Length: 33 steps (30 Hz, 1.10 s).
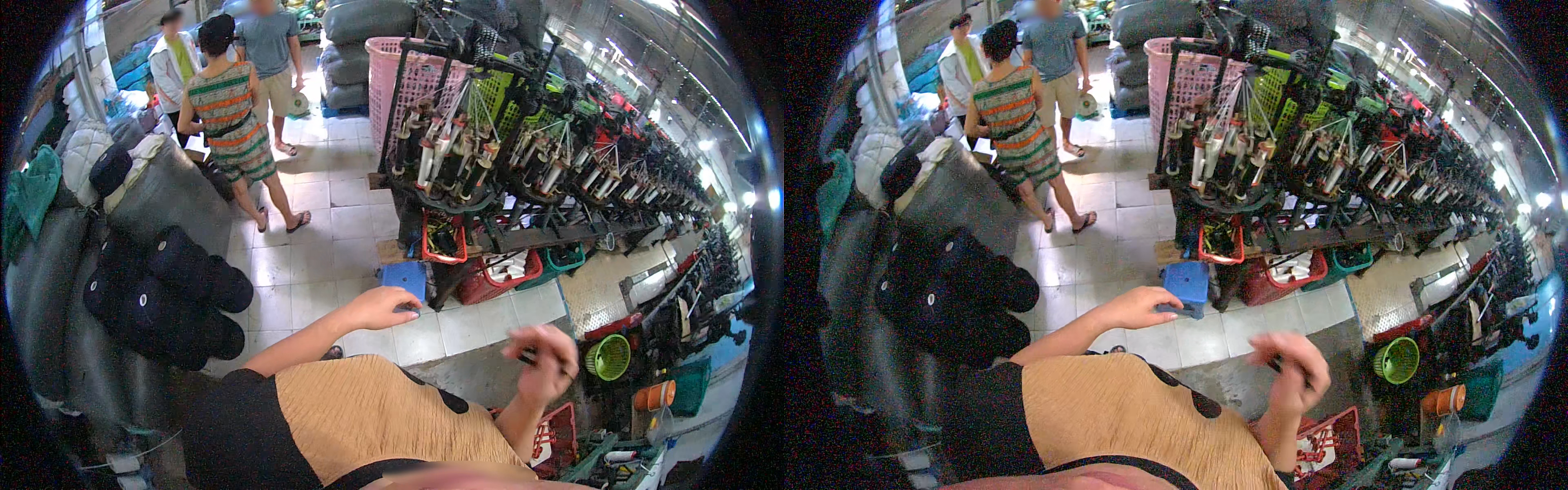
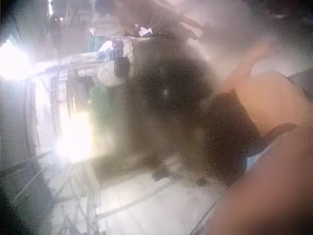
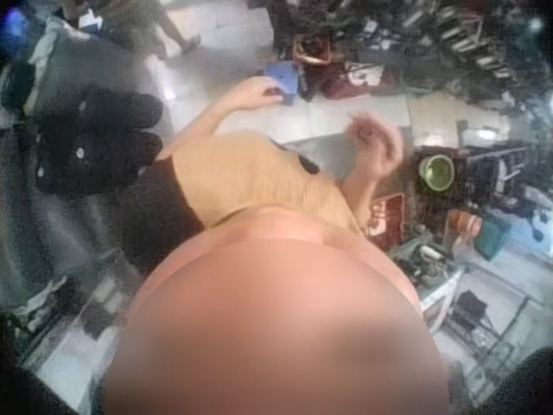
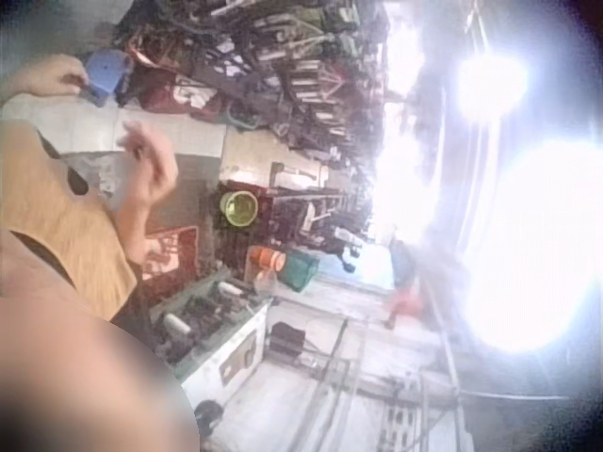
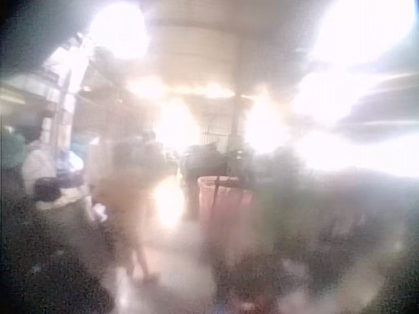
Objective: The person threads white yarn through the guides of a circular knitting machine, then handles a black yarn cone and threads it into the machine. They continue to adjust and thread multiple yarn strands through the machine's tensioners and guides.
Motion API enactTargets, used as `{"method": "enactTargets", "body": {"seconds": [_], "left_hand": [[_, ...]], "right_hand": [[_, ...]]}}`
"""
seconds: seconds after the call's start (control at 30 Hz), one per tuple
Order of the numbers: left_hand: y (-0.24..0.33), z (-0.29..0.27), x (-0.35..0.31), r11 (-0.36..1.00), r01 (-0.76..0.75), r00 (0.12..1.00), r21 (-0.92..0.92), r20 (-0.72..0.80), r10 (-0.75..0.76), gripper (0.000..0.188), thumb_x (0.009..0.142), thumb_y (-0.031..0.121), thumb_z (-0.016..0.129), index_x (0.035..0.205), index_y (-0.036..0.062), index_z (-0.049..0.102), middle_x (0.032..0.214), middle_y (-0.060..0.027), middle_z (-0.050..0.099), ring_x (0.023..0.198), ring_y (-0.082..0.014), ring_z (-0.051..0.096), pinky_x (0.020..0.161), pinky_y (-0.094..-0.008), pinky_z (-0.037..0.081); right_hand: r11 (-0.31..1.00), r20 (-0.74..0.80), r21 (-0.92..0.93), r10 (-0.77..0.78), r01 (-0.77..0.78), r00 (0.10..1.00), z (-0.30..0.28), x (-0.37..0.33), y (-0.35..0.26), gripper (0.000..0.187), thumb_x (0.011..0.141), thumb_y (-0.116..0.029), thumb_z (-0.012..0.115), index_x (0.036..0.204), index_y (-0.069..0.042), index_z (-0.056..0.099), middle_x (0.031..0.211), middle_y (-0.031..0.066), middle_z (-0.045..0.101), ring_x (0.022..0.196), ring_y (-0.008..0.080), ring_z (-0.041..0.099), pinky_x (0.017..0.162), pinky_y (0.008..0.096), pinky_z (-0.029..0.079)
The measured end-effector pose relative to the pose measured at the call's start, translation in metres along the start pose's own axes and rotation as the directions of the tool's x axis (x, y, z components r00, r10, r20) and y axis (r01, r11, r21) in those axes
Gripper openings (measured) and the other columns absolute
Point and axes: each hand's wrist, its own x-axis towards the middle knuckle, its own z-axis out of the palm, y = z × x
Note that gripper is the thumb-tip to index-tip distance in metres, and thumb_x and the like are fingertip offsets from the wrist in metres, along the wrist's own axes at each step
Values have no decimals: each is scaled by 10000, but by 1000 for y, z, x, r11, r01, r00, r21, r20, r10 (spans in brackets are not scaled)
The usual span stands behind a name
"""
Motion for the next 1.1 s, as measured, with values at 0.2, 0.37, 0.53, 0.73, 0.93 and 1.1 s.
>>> {"method": "enactTargets", "body": {"seconds": [0.2, 0.37, 0.53, 0.73, 0.93, 1.1], "left_hand": [[45, -46, -16, 976, -183, 970, -119, -184, 160, 165, 881, 224, 707, 925, 66, 729, 1053, -79, 699, 989, -239, 660, 895, -360, 509], [69, -94, -29, 951, -262, 930, -163, -306, 204, 129, 862, 182, 732, 842, 55, 723, 1045, -75, 702, 985, -232, 661, 873, -355, 510], [53, -152, -48, 954, -293, 887, -69, -393, 243, 106, 828, 159, 760, 894, 78, 744, 1053, -95, 699, 978, -250, 665, 876, -365, 513], [23, -196, -70, 977, -211, 827, 41, -525, 201, 178, 882, 162, 695, 1040, 81, 707, 1036, -88, 704, 957, -236, 671, 854, -331, 515], [-4, -268, -117, 976, -208, 609, 59, -773, 177, 221, 923, 85, 601, 1121, 10, 664, 986, -90, 705, 941, -171, 663, 857, -311, 503], [-16, -266, -112, 993, -116, 618, 9, -782, 80, 159, 917, 68, 602, 1025, 12, 704, 955, -89, 708, 932, -189, 669, 851, -317, 500]], "right_hand": [[905, 352, -354, 363, -236, 863, 45, 8, 54, 289, 917, 37, 505, 1141, -35, 673, 811, 95, 708, 694, 112, 643, 648, 253, 495], [900, 419, -292, 425, -324, 802, 84, 28, 67, 239, 926, 7, 544, 1124, -14, 675, 776, 75, 696, 720, 112, 650, 669, 261, 499], [883, 411, -225, 470, -412, 782, 112, 45, 90, 228, 924, 16, 518, 1089, 26, 674, 753, 66, 666, 701, 115, 628, 663, 250, 474], [900, 401, -184, 435, -394, 806, 160, 70, 121, 212, 931, 11, 548, 1094, 13, 683, 750, 55, 661, 678, 97, 620, 640, 248, 484], [903, 342, -121, 427, -412, 837, 188, 87, 151, 210, 938, 0, 532, 1090, 33, 674, 732, 51, 636, 659, 102, 603, 619, 246, 473], [835, 240, -80, 546, -544, 803, 192, 101, 169, 204, 951, -30, 541, 1105, 16, 665, 707, 24, 597, 627, 95, 550, 589, 239, 431]]}}
